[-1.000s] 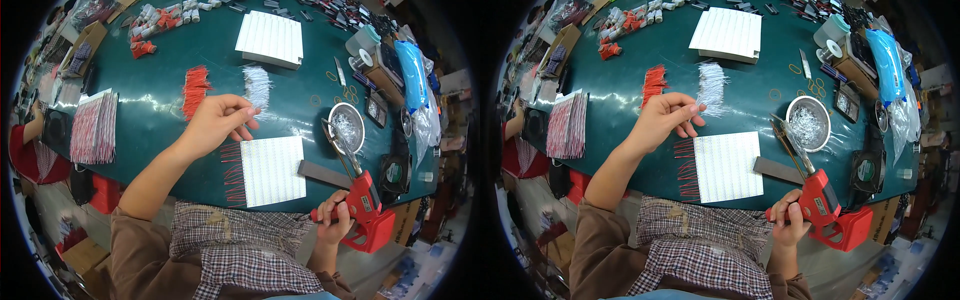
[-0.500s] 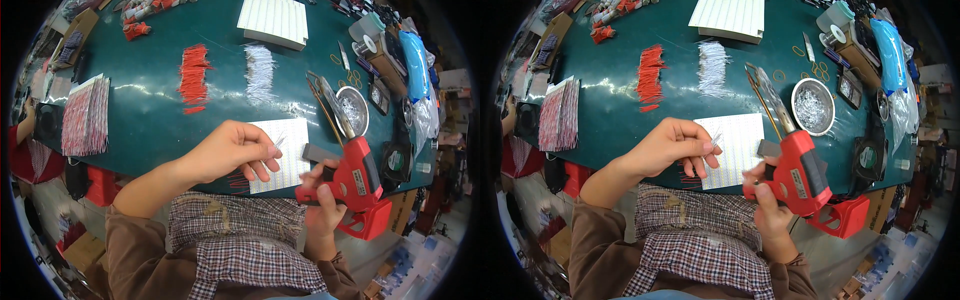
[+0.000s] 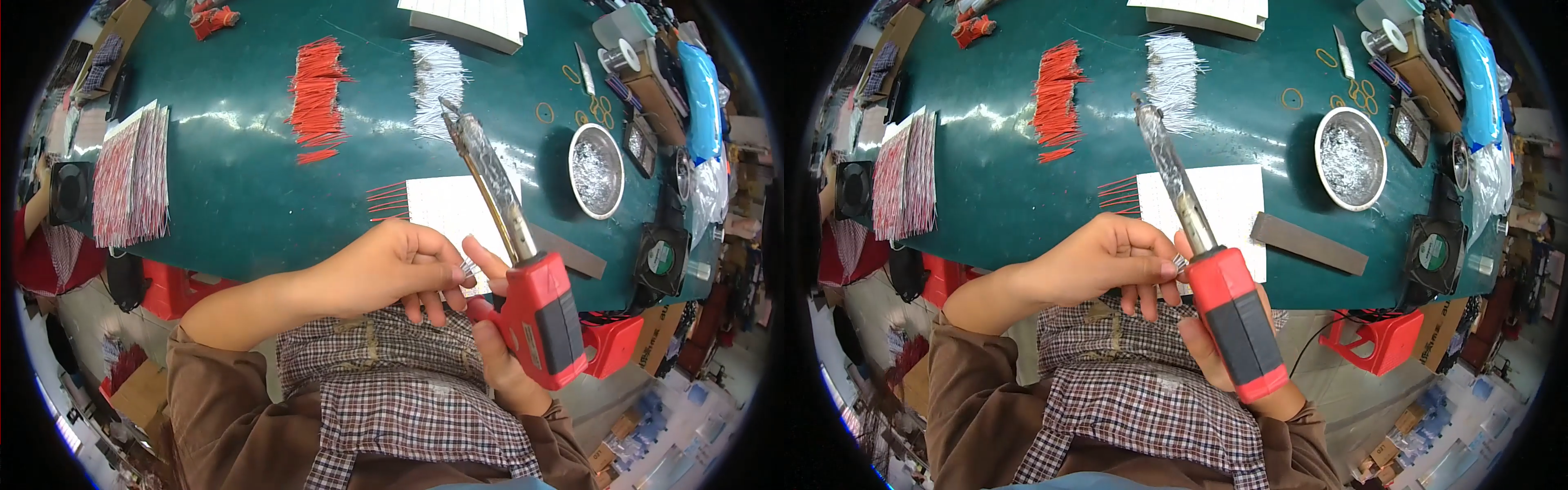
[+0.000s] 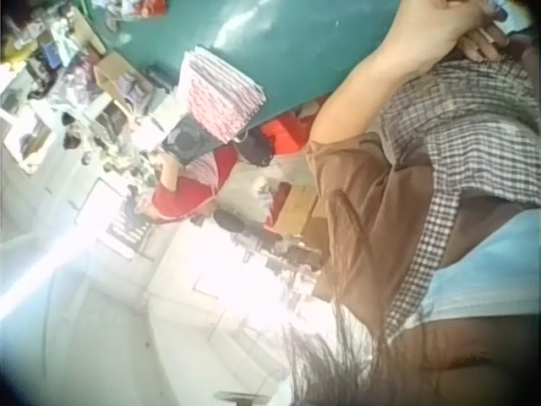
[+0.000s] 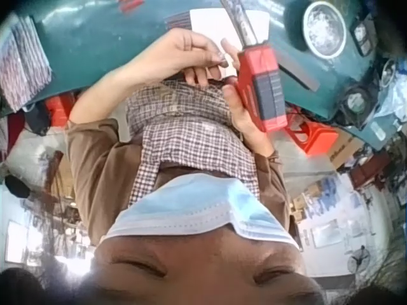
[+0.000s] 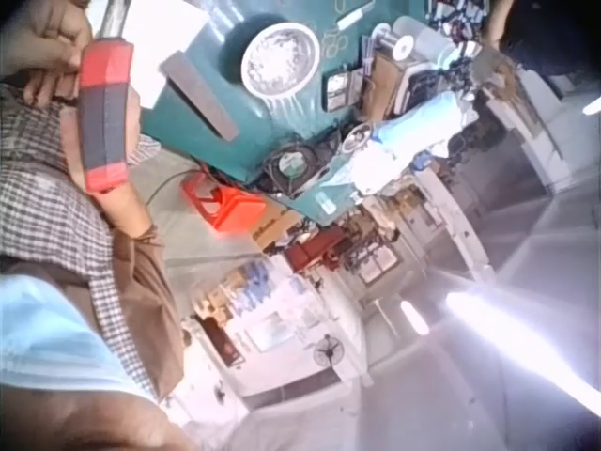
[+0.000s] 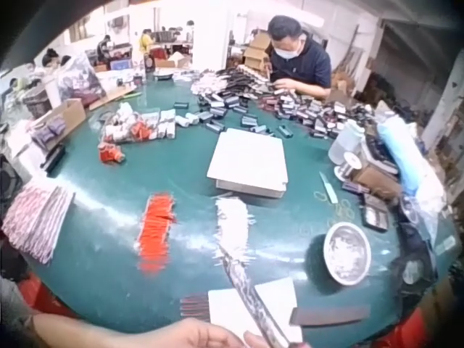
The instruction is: The person places wires onto the edge of a circuit board and solders them to the board using a soldering iron.
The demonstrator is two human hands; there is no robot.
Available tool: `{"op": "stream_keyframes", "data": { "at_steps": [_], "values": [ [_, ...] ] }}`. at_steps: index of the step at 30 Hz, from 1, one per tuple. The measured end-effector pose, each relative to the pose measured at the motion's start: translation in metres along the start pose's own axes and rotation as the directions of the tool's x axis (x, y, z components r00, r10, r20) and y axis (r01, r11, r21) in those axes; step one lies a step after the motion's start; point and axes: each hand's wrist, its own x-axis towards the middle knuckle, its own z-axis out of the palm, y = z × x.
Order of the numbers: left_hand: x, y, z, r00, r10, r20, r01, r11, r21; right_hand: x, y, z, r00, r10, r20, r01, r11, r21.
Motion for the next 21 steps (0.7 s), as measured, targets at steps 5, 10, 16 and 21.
{"op": "stream_keyframes", "data": {
  "at_steps": [5, 10, 16, 21],
  "values": [
    [-0.004, -0.012, -0.003, 0.999, 0.001, 0.032, -0.001, 1.0, -0.004, -0.013, -0.003, 0.013, 0.975, 0.187, -0.122, -0.18, 0.981, 0.066],
    [-0.008, -0.009, -0.01, 1.0, -0.028, 0.008, 0.027, 0.996, 0.089, -0.017, 0.007, 0.003, 0.99, 0.142, 0.004, -0.14, 0.981, -0.133],
    [-0.011, 0.01, -0.039, 0.647, 0.757, -0.096, -0.123, 0.228, 0.966, 0.001, 0.005, 0.004, 0.925, 0.185, -0.333, -0.074, 0.944, 0.32],
    [-0.006, 0.009, -0.057, 0.593, 0.787, 0.167, 0.003, -0.21, 0.978, -0.009, 0.011, 0.004, 0.904, 0.277, -0.326, -0.132, 0.906, 0.403]
  ]
}}
